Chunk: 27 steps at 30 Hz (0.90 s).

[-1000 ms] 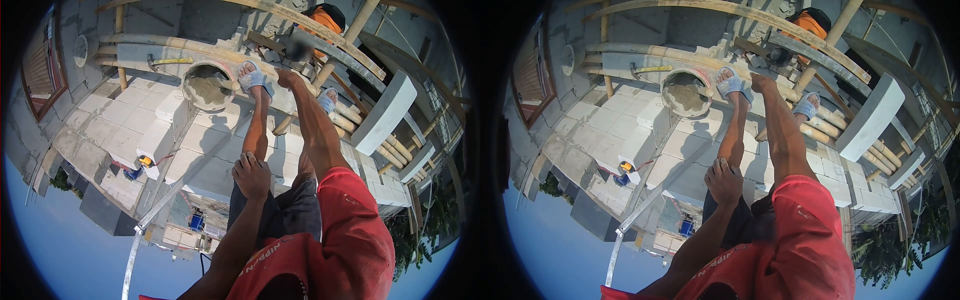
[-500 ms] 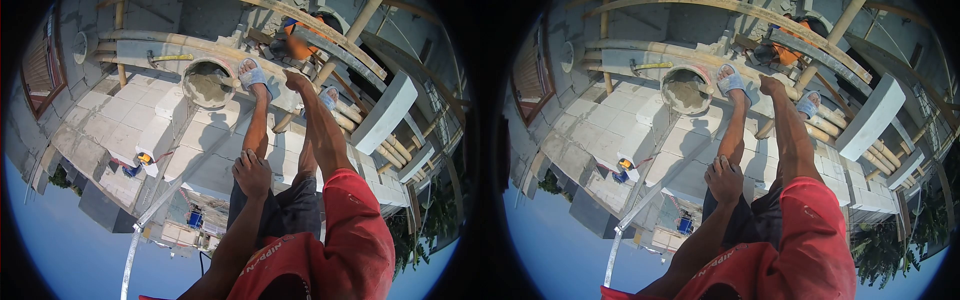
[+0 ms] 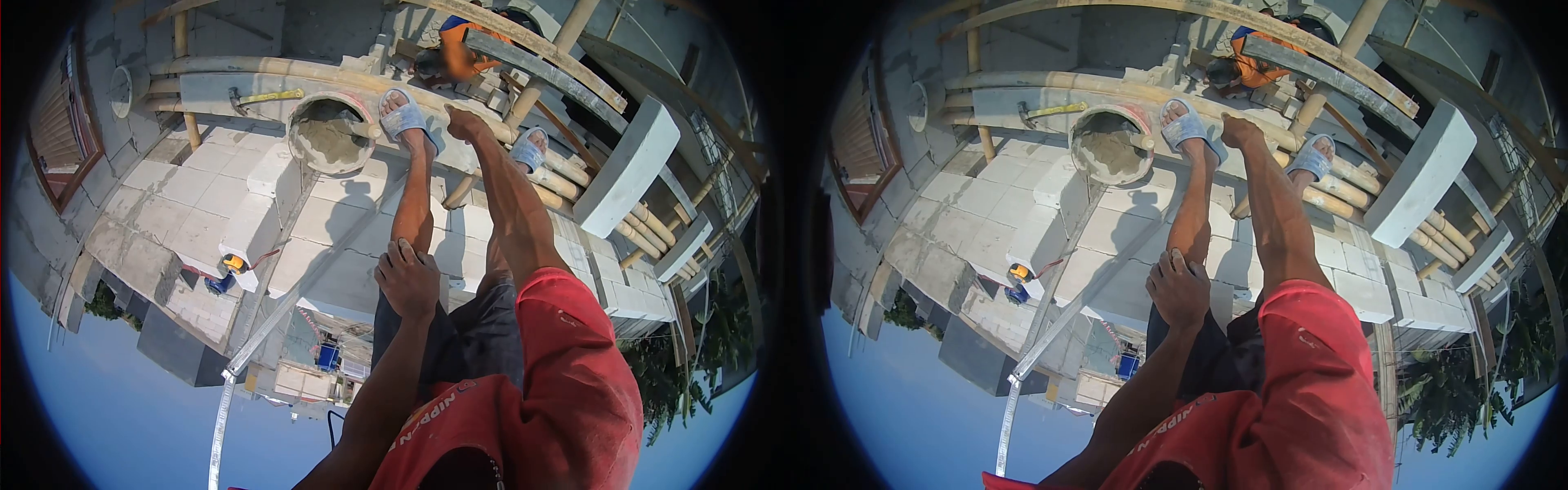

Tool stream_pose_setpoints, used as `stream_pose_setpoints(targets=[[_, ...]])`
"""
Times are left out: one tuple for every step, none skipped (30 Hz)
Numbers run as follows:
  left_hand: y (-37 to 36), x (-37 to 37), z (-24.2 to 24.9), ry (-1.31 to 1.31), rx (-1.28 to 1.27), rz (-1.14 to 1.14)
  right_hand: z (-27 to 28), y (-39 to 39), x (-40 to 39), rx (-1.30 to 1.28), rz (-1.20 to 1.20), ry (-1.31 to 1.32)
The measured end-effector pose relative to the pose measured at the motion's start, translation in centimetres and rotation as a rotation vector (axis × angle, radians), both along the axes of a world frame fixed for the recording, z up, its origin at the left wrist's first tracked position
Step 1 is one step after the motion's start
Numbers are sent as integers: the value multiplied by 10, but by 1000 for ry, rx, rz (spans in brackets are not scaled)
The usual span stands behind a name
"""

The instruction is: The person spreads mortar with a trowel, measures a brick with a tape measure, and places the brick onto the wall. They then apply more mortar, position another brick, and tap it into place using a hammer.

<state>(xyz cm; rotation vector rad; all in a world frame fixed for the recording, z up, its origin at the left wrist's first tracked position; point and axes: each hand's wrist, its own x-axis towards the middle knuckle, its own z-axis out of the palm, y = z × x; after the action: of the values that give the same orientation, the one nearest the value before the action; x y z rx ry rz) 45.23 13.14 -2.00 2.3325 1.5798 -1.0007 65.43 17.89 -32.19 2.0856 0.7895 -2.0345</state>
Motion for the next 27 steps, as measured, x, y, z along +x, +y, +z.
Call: stream_pose_setpoints(targets=[[0,0,0,4,-8,2,-3,-4,-1,-5,3,0],[0,0,0,9,-15,4,-3,-7,-2,-11,6,1],[0,-1,-1,7,-11,1,-9,-11,-3,-15,11,1],[-1,-2,-2,6,-8,-2,-10,-13,-4,-18,17,7],[-2,-2,-2,3,-6,-5,-11,-15,-4,-21,23,12],[-2,-2,-3,10,-14,1,-12,-18,-4,-22,28,19],[-2,-2,-3,16,-24,5,-15,-23,-4,-18,55,19],[-3,-1,-3,23,-33,8,-16,-28,-4,-13,81,19],[-3,-1,-2,15,-32,5,-23,-34,-9,3,129,14],[-3,-1,-2,8,-27,2,-23,-34,-9,24,178,9],[-3,-1,-2,2,-21,1,-20,-38,-9,37,146,9],[-3,-1,-2,2,-19,-2,-20,-40,-9,36,127,11],[-3,-1,-2,4,-17,-5,-19,-42,-9,35,108,15],[-3,-1,-3,7,-16,-9,-19,-44,-10,33,94,11],[-3,-2,-2,9,-7,-23,-19,-46,-12,31,80,7],[-3,-2,-2,9,1,-37,-17,-47,-11,28,72,-8],[-3,-1,-3,8,9,-52,-15,-47,-8,23,63,-14],[-3,-1,-3,7,6,-53,-14,-47,-6,18,54,-19],[-3,-1,-2,7,3,-52,-13,-46,-4,12,44,-13],[-3,0,-2,7,2,-51,-14,-44,-2,8,42,-10],[-3,0,-3,7,3,-54,-15,-42,0,4,40,-7],[-3,0,-3,7,4,-56,-17,-40,2,1,44,-7],[-4,0,-2,8,4,-58,-18,-40,3,1,45,-7],[-4,0,-2,8,4,-57,-22,-41,3,1,47,-7],[-5,0,-3,8,3,-57,-19,-39,5,4,46,-10],[-5,0,-3,8,3,-56,-16,-36,6,-8,43,-8],[-5,0,-2,6,4,-59,-13,-34,8,-21,39,-7]])
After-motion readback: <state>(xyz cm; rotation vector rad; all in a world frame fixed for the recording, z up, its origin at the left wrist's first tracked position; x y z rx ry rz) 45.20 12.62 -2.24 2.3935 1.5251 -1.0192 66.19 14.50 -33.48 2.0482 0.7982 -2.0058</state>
